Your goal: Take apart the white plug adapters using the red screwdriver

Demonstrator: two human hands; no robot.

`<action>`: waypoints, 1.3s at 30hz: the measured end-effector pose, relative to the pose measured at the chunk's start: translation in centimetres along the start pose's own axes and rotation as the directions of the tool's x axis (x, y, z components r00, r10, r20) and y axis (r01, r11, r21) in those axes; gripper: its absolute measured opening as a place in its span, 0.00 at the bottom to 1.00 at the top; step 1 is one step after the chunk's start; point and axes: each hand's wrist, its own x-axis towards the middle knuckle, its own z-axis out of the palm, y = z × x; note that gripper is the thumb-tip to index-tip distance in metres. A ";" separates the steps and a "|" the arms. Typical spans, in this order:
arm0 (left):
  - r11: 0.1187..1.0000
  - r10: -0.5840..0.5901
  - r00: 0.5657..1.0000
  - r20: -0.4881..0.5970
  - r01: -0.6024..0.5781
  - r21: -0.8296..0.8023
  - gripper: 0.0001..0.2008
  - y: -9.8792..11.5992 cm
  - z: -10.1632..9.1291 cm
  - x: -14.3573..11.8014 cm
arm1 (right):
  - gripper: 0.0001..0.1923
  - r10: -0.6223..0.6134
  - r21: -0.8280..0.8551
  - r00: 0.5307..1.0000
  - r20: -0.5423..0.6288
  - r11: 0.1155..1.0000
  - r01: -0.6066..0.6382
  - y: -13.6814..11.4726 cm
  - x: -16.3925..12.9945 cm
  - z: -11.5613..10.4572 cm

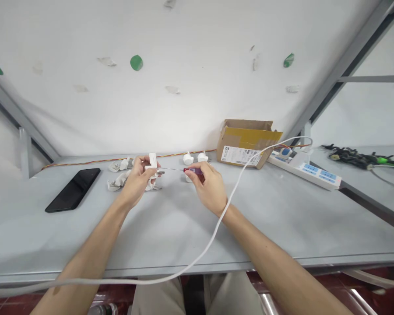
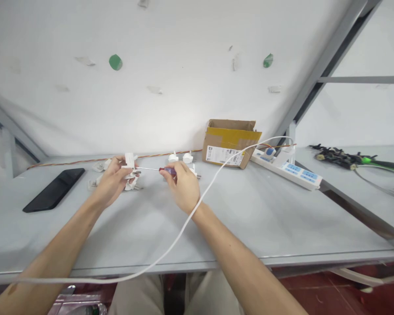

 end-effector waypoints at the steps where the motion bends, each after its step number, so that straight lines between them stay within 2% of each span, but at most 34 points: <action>1: 1.000 0.003 1.000 -0.003 -0.003 -0.004 0.15 0.1 0.0 0.0 | 0.08 -0.006 -0.003 1.000 0.006 1.000 0.006 0.0 0.0 0.0; 9: 0.998 -0.012 1.000 0.004 0.011 0.059 0.14 0.6 0.1 -0.1 | 0.07 -0.039 0.021 0.999 -0.022 0.999 0.040 -0.3 -0.1 -0.1; 17: 0.997 -0.052 0.998 0.020 0.051 0.053 0.16 1.0 0.2 -0.4 | 0.07 -0.041 0.024 0.999 0.008 0.999 0.041 -0.2 -0.1 0.0; 22: 0.997 -0.073 0.997 -0.003 0.073 0.014 0.16 1.1 0.2 -0.4 | 0.07 -0.085 0.023 0.996 0.035 0.996 0.084 0.0 0.0 -0.1; 27: 0.998 -0.061 0.998 0.028 0.060 0.030 0.14 0.6 -0.1 -0.2 | 0.07 -0.122 0.037 0.990 0.069 0.992 0.120 -0.2 -0.2 0.0; 35: 0.993 -0.054 0.995 0.084 0.045 0.105 0.15 1.2 0.5 -0.9 | 0.06 -0.070 0.047 0.997 0.026 0.996 0.069 0.2 -0.2 0.2; 39: 0.994 -0.052 0.996 0.071 0.045 0.103 0.16 1.0 0.6 -1.0 | 0.03 -0.073 0.053 0.997 0.016 0.996 0.072 0.4 -0.2 0.4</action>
